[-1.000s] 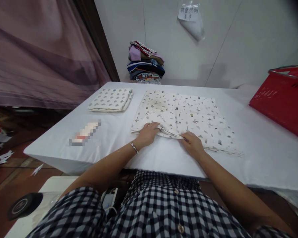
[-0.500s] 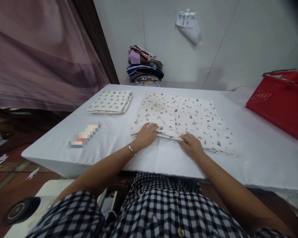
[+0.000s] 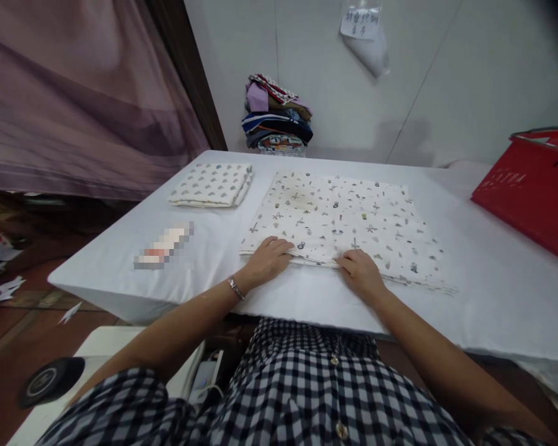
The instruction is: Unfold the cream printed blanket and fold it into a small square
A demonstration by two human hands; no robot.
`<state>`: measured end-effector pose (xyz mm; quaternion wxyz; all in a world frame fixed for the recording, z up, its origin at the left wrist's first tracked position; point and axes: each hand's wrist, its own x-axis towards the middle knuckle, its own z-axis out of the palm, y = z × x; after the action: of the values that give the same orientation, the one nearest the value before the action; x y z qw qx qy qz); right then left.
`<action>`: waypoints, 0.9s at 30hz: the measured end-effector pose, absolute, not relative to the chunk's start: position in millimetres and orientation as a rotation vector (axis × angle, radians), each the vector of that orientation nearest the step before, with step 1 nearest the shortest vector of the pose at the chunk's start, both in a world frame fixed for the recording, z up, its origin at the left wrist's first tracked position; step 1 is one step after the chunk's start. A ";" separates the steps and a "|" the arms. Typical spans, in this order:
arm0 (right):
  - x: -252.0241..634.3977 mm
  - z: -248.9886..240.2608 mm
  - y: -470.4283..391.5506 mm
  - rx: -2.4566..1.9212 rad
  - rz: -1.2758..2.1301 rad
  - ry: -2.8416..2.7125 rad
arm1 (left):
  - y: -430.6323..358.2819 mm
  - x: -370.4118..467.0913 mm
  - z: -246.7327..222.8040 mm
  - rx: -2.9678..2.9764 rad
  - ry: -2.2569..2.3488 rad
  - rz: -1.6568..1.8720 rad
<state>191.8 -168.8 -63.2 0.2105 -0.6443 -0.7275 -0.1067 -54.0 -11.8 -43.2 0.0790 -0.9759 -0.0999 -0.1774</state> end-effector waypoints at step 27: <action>190.6 -62.8 -172.9 -1.818 -0.224 -2.075 | -16.9 -54.9 -50.2 -2.949 -0.257 -0.511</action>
<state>190.6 -172.9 -62.8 0.1859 -0.6453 -0.7367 -0.0795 -54.9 -16.9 -50.2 0.0685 -0.9794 -0.0854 -0.1697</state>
